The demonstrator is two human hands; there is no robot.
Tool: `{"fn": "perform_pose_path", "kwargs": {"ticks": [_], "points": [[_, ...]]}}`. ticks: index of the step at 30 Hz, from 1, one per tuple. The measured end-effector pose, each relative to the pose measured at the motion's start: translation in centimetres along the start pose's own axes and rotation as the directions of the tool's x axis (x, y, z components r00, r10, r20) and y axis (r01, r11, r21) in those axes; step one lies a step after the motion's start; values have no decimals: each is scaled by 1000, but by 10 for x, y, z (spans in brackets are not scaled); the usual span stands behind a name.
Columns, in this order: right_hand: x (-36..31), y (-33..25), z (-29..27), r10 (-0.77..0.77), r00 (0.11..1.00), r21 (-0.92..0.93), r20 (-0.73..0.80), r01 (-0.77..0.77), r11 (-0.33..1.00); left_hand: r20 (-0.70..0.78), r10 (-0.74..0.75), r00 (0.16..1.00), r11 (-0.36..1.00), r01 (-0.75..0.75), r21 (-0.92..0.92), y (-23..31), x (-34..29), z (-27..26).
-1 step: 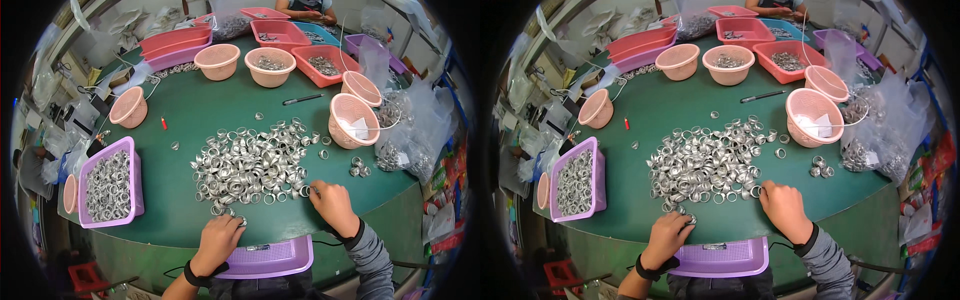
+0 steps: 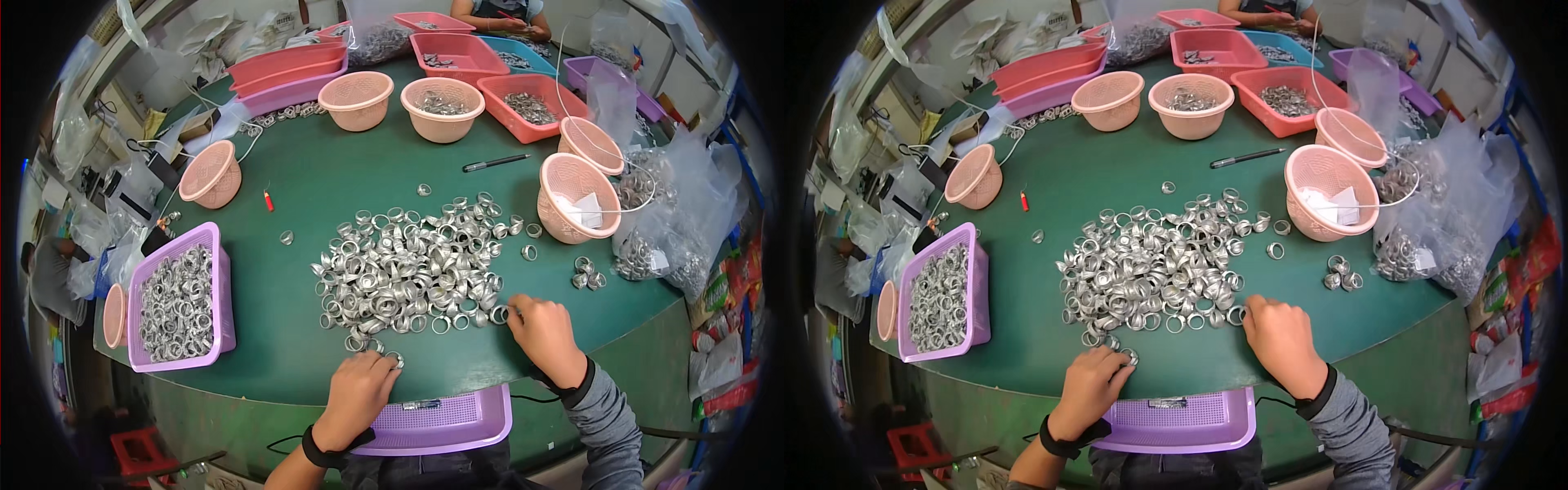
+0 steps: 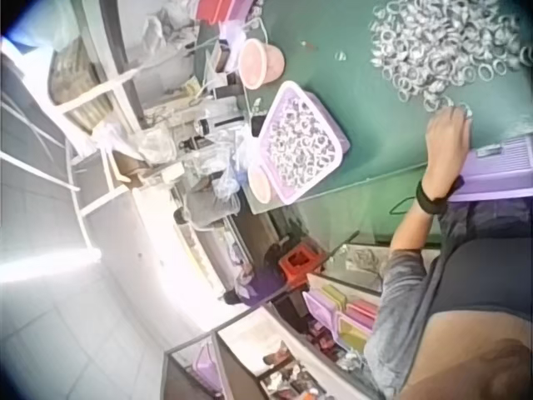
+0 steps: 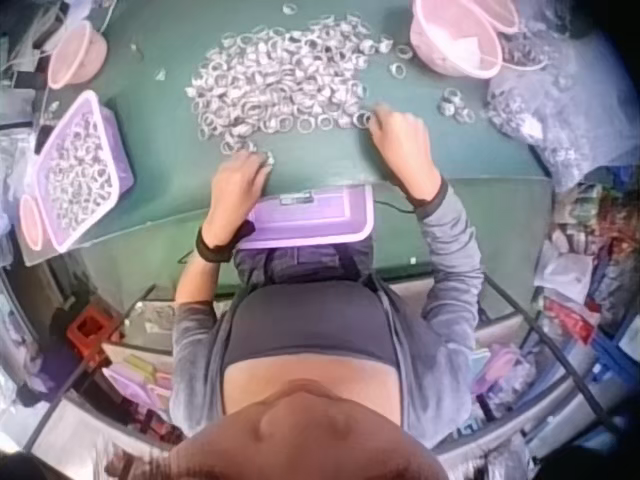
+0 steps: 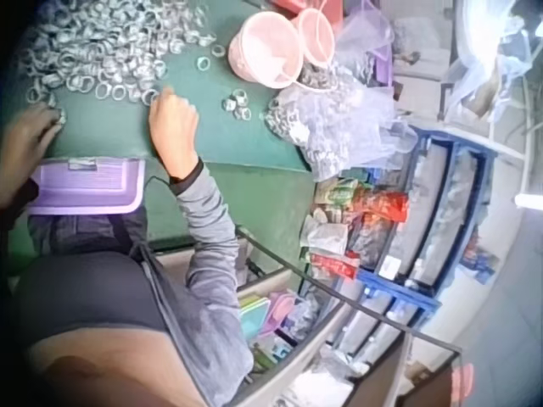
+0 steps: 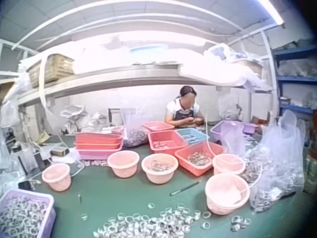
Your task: The person is sorting small metal rings from a pile into plastic containers.
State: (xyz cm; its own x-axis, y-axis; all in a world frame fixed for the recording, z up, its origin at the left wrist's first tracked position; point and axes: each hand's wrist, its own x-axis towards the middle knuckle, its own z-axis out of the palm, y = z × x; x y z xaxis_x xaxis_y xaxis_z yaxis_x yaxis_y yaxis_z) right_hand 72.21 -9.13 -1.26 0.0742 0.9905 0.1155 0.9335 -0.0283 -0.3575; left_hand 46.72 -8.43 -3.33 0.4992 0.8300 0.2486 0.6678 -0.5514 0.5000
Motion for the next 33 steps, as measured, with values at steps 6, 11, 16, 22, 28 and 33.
{"fn": "perform_pose_path", "kwargs": {"ticks": [6, 11, 16, 22, 28, 33], "points": [[-1, -4, 4, 7, 999, 210, -44, 2, 978, 10, -115, 993, 959, 113, -262, 8, -3, 0], [-1, -11, 9, -12, 996, 11, 94, 11, 1000, 34, -127, 991, 927, 131, -351, 15, -6, -2], [-16, -20, -10, -10, 1000, 278, -24, 16, 960, 247, -233, 941, 630, 340, -699, 26, -11, -6], [-43, -59, -22, -71, 929, 674, 363, -209, 709, 259, -111, 959, 522, 278, -806, 36, -8, -6], [-45, -62, -12, -153, 940, 683, 305, -104, 723, 206, -54, 977, 499, 205, -842, 38, -6, -6], [-46, -63, -14, -170, 942, 685, 290, -81, 724, 198, -64, 978, 552, 200, -810, 37, -7, -6]]}}
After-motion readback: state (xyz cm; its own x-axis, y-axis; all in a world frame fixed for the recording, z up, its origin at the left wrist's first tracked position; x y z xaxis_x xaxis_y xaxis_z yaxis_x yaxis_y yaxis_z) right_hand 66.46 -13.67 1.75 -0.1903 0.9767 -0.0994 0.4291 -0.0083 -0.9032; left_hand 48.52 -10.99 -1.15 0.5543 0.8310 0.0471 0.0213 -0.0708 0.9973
